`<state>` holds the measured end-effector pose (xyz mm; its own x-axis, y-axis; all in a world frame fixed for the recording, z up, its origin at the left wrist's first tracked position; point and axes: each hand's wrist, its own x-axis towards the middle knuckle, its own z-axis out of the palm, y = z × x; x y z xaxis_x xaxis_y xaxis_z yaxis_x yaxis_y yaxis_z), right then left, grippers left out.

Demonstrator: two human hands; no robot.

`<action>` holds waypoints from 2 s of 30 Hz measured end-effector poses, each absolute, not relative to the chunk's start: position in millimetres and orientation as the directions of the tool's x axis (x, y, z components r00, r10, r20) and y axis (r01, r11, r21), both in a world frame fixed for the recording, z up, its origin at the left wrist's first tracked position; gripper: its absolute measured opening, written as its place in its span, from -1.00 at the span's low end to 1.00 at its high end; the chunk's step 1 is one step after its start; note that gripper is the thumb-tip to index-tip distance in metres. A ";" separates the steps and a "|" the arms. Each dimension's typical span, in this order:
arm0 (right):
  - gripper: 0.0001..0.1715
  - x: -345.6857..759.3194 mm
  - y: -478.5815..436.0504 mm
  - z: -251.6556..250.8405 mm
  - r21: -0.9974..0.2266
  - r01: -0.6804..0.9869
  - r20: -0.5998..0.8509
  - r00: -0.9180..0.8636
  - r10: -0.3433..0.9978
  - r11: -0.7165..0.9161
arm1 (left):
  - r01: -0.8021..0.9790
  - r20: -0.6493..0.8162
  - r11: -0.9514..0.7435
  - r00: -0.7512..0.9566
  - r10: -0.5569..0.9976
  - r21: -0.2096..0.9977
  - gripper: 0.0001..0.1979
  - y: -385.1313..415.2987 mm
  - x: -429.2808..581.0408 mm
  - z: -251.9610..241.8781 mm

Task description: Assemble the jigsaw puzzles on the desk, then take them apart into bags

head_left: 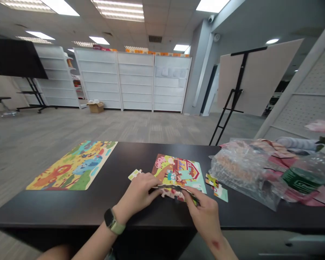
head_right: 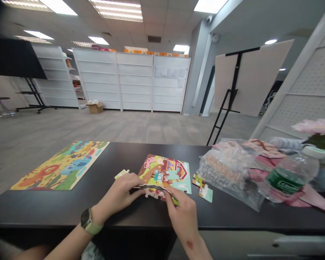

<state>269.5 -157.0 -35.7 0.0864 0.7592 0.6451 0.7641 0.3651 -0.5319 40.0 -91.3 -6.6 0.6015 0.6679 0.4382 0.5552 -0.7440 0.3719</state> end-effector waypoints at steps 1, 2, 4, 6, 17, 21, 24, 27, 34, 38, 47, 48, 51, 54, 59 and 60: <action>-0.76 270.4 -156.3 -35.2 -0.553 0.763 0.630 0.122 0.767 0.333 | 0.560 0.434 -0.736 0.595 0.677 0.380 -0.89 -90.2 38.2 -7.3; -0.75 271.3 -155.8 -34.5 -0.572 0.760 0.612 0.145 0.778 0.308 | 0.562 0.429 -0.730 0.591 0.683 0.389 -0.90 -89.4 36.7 -7.8; -0.73 272.5 -155.2 -32.7 -0.598 0.750 0.579 0.161 0.799 0.282 | 0.556 0.420 -0.727 0.593 0.687 0.404 -0.90 -89.2 35.1 -8.1; -0.73 272.5 -155.2 -31.4 -0.606 0.743 0.570 0.156 0.806 0.285 | 0.548 0.415 -0.729 0.599 0.685 0.411 -0.89 -90.7 36.0 -7.2; -0.75 276.5 -160.3 -35.8 -0.578 0.756 0.696 0.257 0.671 0.309 | 0.549 0.441 -0.696 0.538 0.718 0.463 -0.82 -94.3 41.3 -9.4; -0.76 277.1 -156.9 -34.3 -0.569 0.752 0.686 0.211 0.696 0.333 | 0.508 0.445 -0.736 0.587 0.676 0.447 -0.81 -96.1 42.5 -7.9; -0.74 268.8 -158.5 -30.9 -0.472 0.690 0.643 -0.156 0.750 0.549 | 0.510 0.447 -0.741 0.591 0.671 0.437 -0.83 -100.4 48.7 -6.4; -0.73 262.4 -162.2 -28.6 -0.427 0.663 0.600 -0.300 0.742 0.614 | 0.534 0.442 -0.733 0.585 0.680 0.422 -0.84 -104.6 56.2 -7.8; -0.81 264.6 -160.6 -35.3 -0.397 0.709 0.661 -0.220 0.718 0.583 | 0.514 0.408 -0.739 0.619 0.671 0.436 -0.87 -106.4 58.8 -9.5; -0.84 268.1 -158.4 -35.4 -0.525 0.708 0.646 -0.030 0.763 0.473 | 0.479 0.374 -0.715 0.625 0.685 0.509 -0.89 -99.9 49.6 -8.3; -0.79 274.1 -155.9 -33.4 -0.647 0.672 0.565 0.106 0.818 0.360 | 0.372 0.483 -0.697 0.521 0.704 0.614 -0.87 -100.3 54.2 -11.2; -0.80 273.0 -156.8 -32.6 -0.628 0.662 0.566 0.029 0.824 0.409 | 0.397 0.468 -0.680 0.510 0.722 0.617 -0.84 -103.3 58.8 -12.4; -0.81 269.5 -159.6 -32.3 -0.564 0.633 0.576 -0.158 0.802 0.530 | 0.498 0.424 -0.611 0.444 0.789 0.615 -0.74 -109.4 70.2 -13.8; -0.85 269.3 -159.9 -35.1 -0.540 0.656 0.615 -0.120 0.779 0.527 | 0.552 0.392 -0.617 0.479 0.786 0.561 -0.63 -105.6 66.0 -9.6; -0.86 273.6 -157.1 -36.2 -0.609 0.701 0.601 0.102 0.793 0.372 | 0.537 0.248 -0.709 0.689 0.682 0.458 -0.37 -95.3 30.3 -3.4; -0.85 274.0 -156.9 -35.6 -0.618 0.699 0.587 0.107 0.803 0.359 | 0.539 0.208 -0.708 0.709 0.674 0.456 -0.35 -96.5 24.0 -3.5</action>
